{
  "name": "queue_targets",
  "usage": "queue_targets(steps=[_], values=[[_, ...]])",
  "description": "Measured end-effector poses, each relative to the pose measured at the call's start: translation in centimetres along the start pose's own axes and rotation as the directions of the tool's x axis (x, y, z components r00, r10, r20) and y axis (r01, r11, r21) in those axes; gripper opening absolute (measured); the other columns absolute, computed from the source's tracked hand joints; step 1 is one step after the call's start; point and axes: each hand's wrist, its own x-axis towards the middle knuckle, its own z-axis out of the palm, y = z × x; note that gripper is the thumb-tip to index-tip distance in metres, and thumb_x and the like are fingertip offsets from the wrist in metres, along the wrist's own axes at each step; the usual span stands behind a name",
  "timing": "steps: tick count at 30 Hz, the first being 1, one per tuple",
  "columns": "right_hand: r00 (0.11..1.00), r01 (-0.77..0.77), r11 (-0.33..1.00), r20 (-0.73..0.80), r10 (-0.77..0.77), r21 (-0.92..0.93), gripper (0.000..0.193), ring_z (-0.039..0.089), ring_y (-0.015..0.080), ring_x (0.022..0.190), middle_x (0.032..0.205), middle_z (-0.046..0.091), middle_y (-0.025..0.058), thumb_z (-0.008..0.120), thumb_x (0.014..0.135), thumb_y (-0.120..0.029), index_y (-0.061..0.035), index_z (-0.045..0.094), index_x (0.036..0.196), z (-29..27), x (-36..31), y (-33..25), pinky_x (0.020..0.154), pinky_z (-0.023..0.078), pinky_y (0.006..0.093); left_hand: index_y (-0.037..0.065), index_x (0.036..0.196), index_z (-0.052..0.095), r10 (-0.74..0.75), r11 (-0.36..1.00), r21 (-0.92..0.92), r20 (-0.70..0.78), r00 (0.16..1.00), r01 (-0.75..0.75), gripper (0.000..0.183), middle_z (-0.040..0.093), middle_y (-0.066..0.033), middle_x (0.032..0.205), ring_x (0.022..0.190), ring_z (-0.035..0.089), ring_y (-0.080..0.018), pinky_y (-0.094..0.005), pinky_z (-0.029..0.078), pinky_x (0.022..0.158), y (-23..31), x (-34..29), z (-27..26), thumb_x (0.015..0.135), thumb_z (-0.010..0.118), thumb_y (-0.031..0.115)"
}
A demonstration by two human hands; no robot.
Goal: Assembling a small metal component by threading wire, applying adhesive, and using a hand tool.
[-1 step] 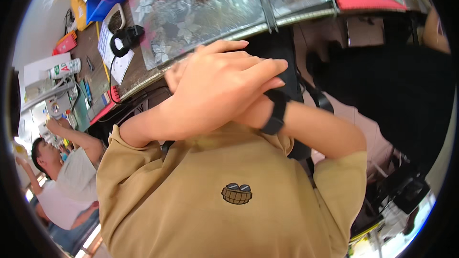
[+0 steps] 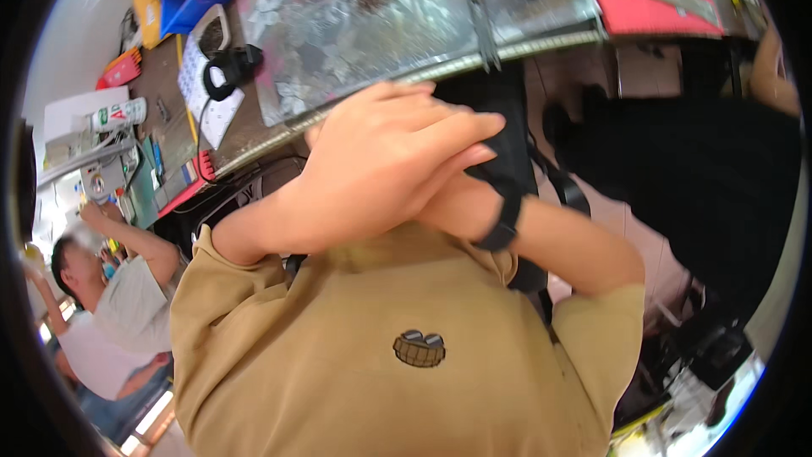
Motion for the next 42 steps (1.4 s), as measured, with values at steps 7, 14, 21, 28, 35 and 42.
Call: queue_targets(steps=[7, 14, 21, 28, 35, 42], values=[[0.995, -0.097, 0.983, 0.01, 0.097, 0.155, 0.022, 0.059, 0.0159, 0.07, 0.072, 0.059, -0.0013, 0.064, 0.08, -0.011, -0.01, 0.07, 0.101, -4.5, -4.1, 1.0, 0.062, 0.041, 0.035, 0.0, 0.099, 0.064, -0.218, 0.935, 0.161, -0.44, 0.871, 0.316, 0.018, 0.066, -0.0117, 0.095, 0.09, 0.063, -0.0214, -0.0321, 0.048, 0.081, -3.3, -6.3, -9.6, 0.082, 0.068, -0.002], [0.972, -0.172, 0.947, -0.107, 0.207, 0.273, 0.017, 0.055, 0.0196, 0.066, 0.069, 0.055, 0.0009, 0.071, 0.083, -0.009, -0.0104, 0.07, 0.1, -3.4, -2.3, 1.6, 0.059, 0.039, 0.0347, 0.005, 0.1, 0.064, -0.366, 0.655, 0.368, -0.61, 0.703, 0.66, 0.033, 0.061, -0.0102, 0.095, 0.089, 0.058, -0.0269, -0.0391, 0.045, 0.08, -9.7, -10.7, -11.7, 0.081, 0.079, 0.028], [0.965, -0.131, 0.919, -0.164, 0.204, 0.372, 0.02, 0.056, 0.019, 0.07, 0.073, 0.057, 0.0001, 0.069, 0.083, -0.007, -0.0121, 0.071, 0.102, -1.5, -0.7, 0.4, 0.062, 0.041, 0.0339, 0.0, 0.085, 0.065, -0.337, 0.737, 0.325, -0.583, 0.739, 0.593, 0.021, 0.063, -0.0067, 0.091, 0.087, 0.059, -0.0227, -0.0348, 0.044, 0.074, -12.1, -11.2, -11.7, 0.084, 0.076, 0.018], [0.925, -0.121, 0.809, -0.231, 0.302, 0.575, 0.049, 0.058, 0.027, 0.094, 0.102, 0.06, 0.0081, 0.074, 0.083, -0.013, -0.0122, 0.062, 0.13, -2.4, 1.2, -0.5, 0.079, 0.048, 0.0378, 0.0, 0.085, 0.062, -0.431, 0.878, -0.1, -0.592, 0.681, 0.469, 0.01, 0.059, -0.0044, 0.086, 0.08, 0.054, -0.0142, -0.0262, 0.038, 0.066, -6.6, -9.4, -12.9, 0.087, 0.07, 0.006], [0.896, -0.027, 0.544, -0.22, 0.385, 0.839, 0.092, 0.061, 0.0358, 0.112, 0.122, 0.061, 0.0186, 0.086, 0.074, -0.028, -0.0058, 0.039, 0.149, -3.5, 3.8, -2.7, 0.096, 0.049, 0.0412, 0.002, 0.088, 0.065, -0.308, 0.947, -0.248, -0.534, 0.788, 0.202, 0.014, 0.058, -0.0105, 0.092, 0.086, 0.059, -0.02, -0.0299, 0.048, 0.077, 1.0, -9.0, -10.8, 0.084, 0.077, 0.009], [0.908, 0.025, 0.422, -0.197, 0.371, 0.906, 0.078, 0.068, 0.0297, 0.107, 0.126, 0.065, 0.0162, 0.08, 0.069, 0.002, -0.0026, 0.05, 0.141, -1.7, -0.5, -2.5, 0.09, 0.055, 0.0353, 0.002, 0.098, 0.067, -0.293, 0.875, -0.446, -0.178, 0.939, 0.188, 0.035, 0.062, -0.0088, 0.089, 0.086, 0.059, -0.0212, -0.0306, 0.047, 0.076, 0.9, -9.3, -10.6, 0.083, 0.08, 0.031]])
